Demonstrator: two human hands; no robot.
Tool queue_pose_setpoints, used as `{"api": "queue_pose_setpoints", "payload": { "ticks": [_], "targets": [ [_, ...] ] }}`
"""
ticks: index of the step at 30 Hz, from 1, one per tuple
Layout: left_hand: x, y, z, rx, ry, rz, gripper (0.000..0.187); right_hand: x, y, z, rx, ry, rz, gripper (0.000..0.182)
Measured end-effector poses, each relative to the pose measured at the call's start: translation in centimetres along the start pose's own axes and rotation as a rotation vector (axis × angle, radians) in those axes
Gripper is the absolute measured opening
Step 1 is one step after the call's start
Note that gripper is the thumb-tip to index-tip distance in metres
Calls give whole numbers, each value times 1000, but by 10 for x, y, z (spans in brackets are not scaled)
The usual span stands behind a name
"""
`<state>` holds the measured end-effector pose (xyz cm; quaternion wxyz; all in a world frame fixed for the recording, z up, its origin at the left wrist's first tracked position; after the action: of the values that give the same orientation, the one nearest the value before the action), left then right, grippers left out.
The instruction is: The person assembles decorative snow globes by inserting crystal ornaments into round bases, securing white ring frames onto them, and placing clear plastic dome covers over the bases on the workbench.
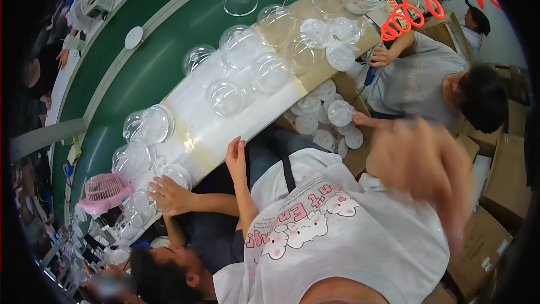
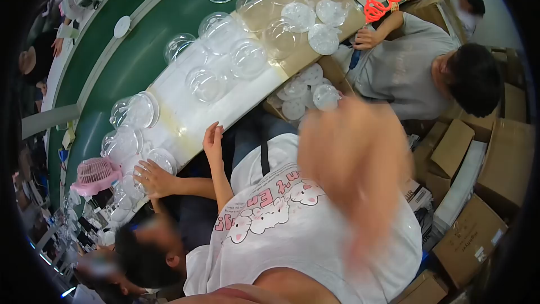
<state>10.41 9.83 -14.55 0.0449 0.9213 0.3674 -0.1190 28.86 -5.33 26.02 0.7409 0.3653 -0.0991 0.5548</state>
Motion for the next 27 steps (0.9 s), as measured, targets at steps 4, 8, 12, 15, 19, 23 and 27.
{"api": "queue_pose_setpoints", "payload": {
  "ticks": [4,8,12,15,19,23,27],
  "targets": [
    [-9,-15,8,24,-3,-51,28,-114,-199,-84,-624,579,-1082,21],
    [-16,-38,23,59,35,-121,28,-193,-338,-95,-1270,391,-1250,23],
    [-30,-57,32,86,41,-155,26,-120,-406,-38,-2052,208,-1201,23],
    [-45,-58,26,123,15,-203,24,-101,-511,-20,-2270,618,-1134,31],
    [-75,-62,39,93,-129,-270,24,-102,-604,-8,-2210,893,-1158,22],
    [-82,-51,52,69,-252,-312,23,-108,-626,-11,-2285,1188,-1080,22],
    [-74,-39,43,43,-238,-301,23,-103,-624,-5,-2355,1194,-1021,23]
  ]
}}
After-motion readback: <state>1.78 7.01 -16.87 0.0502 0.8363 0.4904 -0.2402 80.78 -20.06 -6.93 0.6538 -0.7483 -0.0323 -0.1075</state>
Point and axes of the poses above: each hand's wrist, its own x-axis towards the middle knuckle, its own y-axis out of the palm, z = x × y, the point moved 9 cm from there along x, towards the middle knuckle, and after that the axes turned 11 degrees about y, right-handed, at the moved point
